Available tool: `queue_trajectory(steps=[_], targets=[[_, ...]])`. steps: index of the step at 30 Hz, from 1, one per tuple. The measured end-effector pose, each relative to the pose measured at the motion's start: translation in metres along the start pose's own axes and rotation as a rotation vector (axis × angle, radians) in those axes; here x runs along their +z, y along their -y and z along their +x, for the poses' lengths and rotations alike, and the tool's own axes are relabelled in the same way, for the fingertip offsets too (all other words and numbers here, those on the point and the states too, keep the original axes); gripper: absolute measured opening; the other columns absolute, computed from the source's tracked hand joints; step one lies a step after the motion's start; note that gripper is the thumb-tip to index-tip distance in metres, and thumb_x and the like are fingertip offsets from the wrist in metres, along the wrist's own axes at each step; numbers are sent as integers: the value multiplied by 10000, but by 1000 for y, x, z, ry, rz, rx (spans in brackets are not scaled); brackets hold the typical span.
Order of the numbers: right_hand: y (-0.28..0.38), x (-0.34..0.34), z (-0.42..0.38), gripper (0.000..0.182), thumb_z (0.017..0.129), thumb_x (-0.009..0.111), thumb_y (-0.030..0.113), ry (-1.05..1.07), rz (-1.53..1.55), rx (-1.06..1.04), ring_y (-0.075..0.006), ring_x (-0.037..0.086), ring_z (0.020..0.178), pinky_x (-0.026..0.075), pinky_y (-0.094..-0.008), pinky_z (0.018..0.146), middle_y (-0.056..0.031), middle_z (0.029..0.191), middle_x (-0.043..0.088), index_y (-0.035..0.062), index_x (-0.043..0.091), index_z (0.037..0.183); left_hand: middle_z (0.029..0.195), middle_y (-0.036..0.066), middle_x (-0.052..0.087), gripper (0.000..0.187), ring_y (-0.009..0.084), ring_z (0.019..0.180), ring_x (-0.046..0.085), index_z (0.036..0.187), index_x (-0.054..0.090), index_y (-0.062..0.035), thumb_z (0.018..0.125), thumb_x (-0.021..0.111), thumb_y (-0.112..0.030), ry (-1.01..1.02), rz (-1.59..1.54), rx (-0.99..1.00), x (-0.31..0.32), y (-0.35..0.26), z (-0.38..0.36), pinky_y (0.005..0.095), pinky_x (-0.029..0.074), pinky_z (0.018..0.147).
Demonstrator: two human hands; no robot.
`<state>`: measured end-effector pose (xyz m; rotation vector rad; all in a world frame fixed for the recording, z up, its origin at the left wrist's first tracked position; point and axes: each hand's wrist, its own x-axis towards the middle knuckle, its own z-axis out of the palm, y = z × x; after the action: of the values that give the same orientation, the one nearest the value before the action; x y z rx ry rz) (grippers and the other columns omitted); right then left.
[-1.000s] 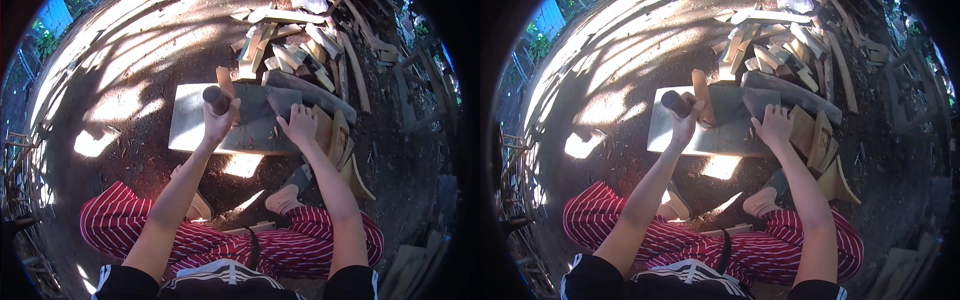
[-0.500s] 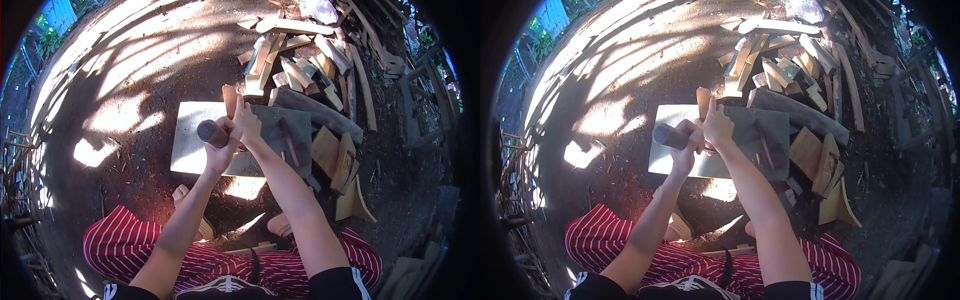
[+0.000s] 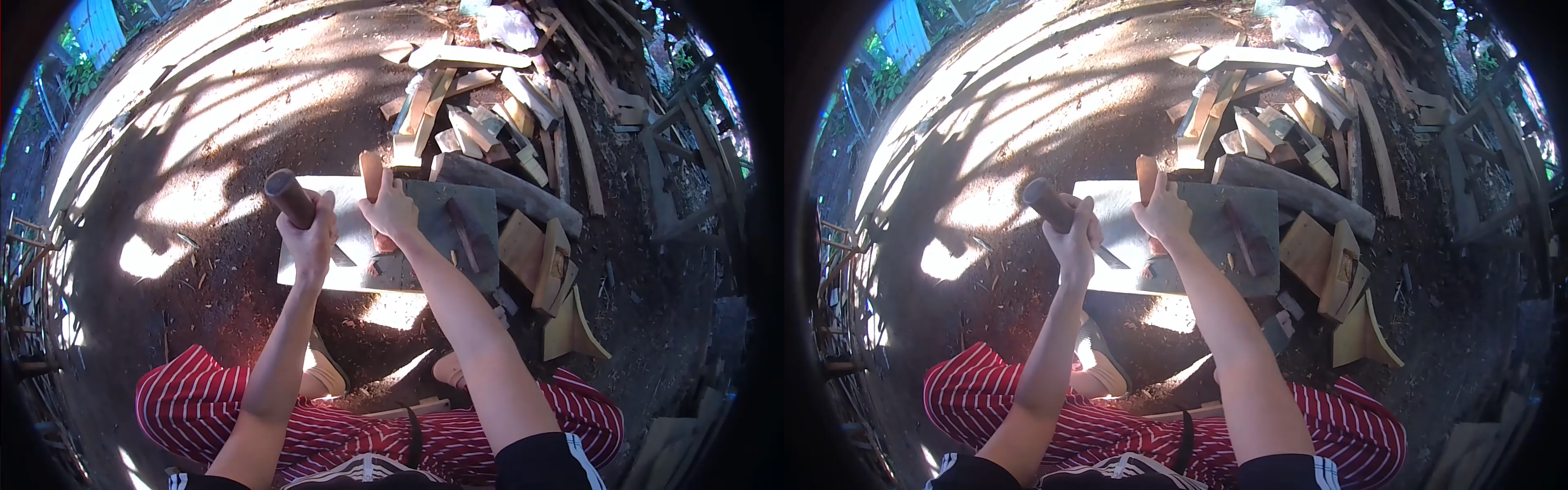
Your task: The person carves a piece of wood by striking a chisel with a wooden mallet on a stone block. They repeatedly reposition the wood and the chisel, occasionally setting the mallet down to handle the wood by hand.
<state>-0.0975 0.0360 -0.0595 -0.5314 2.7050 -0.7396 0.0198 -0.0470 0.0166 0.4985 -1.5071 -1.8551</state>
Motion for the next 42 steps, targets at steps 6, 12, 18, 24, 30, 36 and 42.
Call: queue_trajectory(steps=[6,12,18,24,30,36,42], targets=[[-44,-12,-13,721,793,629,381,114,353,21,-472,592,1064,480,-460,921,-314,1184,563,-58,361,1299,510,-11,429,160,69,362,361,805,481,-76,881,621,-65,-31,-58,-23,1,-7,-4,246,283,355],[-51,-47,-8,669,747,646,361,-60,533,-11,-446,596,1059,460,-447,921,-343,1151,567,-90,430,1191,522,-18,463,187,54,391,416,763,504,-71,866,661,-65,-12,-72,-11,4,-19,-3,220,327,369],[-47,-37,1,731,792,639,478,-83,113,-93,-452,589,1094,460,-455,954,-299,1183,571,-52,418,1245,514,-15,461,173,54,386,416,781,514,-65,868,664,-69,-24,-82,24,1,-23,-2,217,318,365],[-47,-25,-22,567,854,602,437,-40,-111,-162,-392,633,1002,536,-488,823,-218,1183,560,15,452,1202,509,-7,426,156,64,362,351,839,496,-73,887,643,-93,-82,-41,69,-14,-23,9,245,247,343],[-59,-41,0,473,861,580,410,69,-47,-255,-391,634,970,511,-474,834,-223,1076,605,-26,522,1036,510,-17,417,188,71,368,357,767,492,-86,881,639,-114,-184,-95,79,-26,-34,51,247,260,350],[-61,-73,26,679,914,449,643,63,44,-432,-366,632,888,489,-432,773,-206,967,604,-25,517,1012,564,-14,389,228,91,438,331,714,477,-90,926,520,-160,-164,-218,138,-33,-38,113,260,260,423],[-67,-82,43,712,895,473,670,59,212,-503,-328,634,772,496,-400,700,-168,858,599,-16,526,1078,584,-24,338,169,91,457,312,778,501,-75,936,502,-138,51,-263,123,-46,-13,149,244,266,453]])
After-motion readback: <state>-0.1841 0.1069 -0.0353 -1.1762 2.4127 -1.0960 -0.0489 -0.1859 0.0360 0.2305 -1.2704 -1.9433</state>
